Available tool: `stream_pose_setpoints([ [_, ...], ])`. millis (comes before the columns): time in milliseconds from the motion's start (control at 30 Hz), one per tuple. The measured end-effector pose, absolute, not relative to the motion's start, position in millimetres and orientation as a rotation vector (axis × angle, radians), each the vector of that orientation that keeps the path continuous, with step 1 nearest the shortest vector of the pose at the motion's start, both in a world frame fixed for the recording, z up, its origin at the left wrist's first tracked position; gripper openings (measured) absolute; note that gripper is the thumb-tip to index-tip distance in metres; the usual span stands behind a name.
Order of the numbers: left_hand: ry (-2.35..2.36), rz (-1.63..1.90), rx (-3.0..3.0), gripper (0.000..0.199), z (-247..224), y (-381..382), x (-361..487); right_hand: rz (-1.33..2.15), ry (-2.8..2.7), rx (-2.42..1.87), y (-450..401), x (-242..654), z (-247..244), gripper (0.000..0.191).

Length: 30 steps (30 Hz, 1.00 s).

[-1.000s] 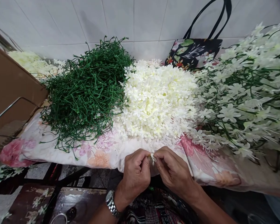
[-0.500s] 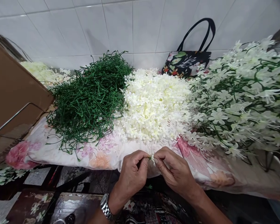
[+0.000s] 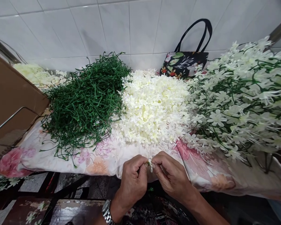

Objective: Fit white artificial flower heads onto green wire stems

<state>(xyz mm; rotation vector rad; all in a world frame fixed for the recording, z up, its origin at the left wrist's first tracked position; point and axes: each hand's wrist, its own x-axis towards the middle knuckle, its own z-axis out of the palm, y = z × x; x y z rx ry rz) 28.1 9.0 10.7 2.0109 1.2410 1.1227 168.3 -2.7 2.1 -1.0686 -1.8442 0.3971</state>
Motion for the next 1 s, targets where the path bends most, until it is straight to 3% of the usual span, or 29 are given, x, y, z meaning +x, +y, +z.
stream_pose_setpoints([
  [533, 1.217, 1.15, 1.832, 0.018, 14, 10, 22, 0.545, -1.796, -1.111, -7, 175, 10, 0.007],
  [1000, 1.111, 1.304, 2.211, 0.019, 7, 5, 23, 0.607, -1.786, -1.157, -10, 177, 21, 0.011],
])
